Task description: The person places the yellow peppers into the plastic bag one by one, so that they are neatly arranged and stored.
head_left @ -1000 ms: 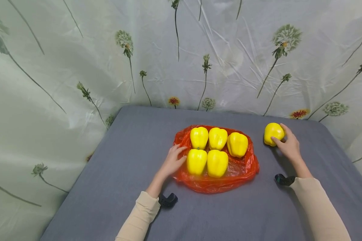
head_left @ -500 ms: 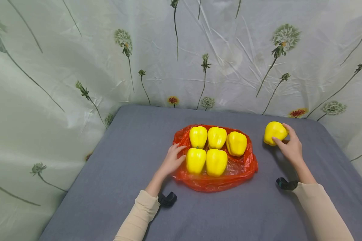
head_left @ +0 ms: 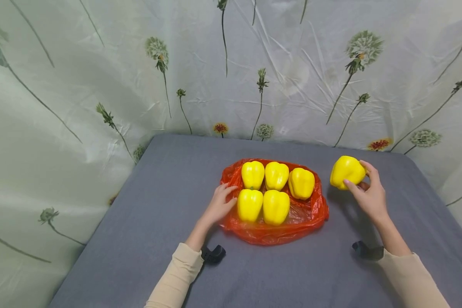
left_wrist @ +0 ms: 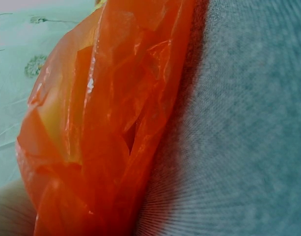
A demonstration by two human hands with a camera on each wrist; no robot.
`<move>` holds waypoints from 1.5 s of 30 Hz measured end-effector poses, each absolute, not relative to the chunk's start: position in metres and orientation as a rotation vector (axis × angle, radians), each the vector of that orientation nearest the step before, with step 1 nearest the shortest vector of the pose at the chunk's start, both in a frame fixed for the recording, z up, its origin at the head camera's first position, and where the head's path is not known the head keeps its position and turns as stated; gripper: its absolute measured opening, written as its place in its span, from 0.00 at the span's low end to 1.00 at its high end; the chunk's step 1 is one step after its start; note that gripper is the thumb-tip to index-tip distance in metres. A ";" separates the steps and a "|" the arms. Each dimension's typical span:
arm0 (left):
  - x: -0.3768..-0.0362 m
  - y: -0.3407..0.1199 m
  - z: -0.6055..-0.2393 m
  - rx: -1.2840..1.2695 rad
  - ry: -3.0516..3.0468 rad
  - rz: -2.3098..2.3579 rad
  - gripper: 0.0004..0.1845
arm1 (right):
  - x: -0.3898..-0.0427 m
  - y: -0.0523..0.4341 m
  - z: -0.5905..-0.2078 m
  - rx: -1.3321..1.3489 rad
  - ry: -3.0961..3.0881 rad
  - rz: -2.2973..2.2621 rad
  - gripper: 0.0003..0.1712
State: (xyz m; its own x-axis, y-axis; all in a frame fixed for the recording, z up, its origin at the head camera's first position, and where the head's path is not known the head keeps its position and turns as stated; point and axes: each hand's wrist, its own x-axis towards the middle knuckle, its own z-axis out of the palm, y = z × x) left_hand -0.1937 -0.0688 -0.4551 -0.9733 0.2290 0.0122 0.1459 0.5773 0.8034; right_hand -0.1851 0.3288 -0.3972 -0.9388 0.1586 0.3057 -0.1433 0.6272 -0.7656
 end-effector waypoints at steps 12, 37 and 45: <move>-0.199 -0.071 -0.456 0.331 2.717 1.370 0.23 | -0.172 0.304 -0.391 0.146 -2.466 1.316 0.42; -0.195 -0.069 -0.460 0.337 2.731 1.348 0.23 | -0.145 0.269 -0.409 0.313 -2.471 1.378 0.42; -0.193 -0.069 -0.458 0.321 2.717 1.385 0.23 | -0.137 0.259 -0.415 0.255 -2.512 1.407 0.42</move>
State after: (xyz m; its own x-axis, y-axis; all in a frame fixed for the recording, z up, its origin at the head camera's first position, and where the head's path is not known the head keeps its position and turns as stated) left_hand -0.1929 -0.0692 -0.4578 -0.9754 0.2187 0.0283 0.1513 0.5706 0.8072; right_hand -0.1368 0.2591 -0.4153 -0.9533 -0.0303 0.3006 -0.2721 0.5181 -0.8109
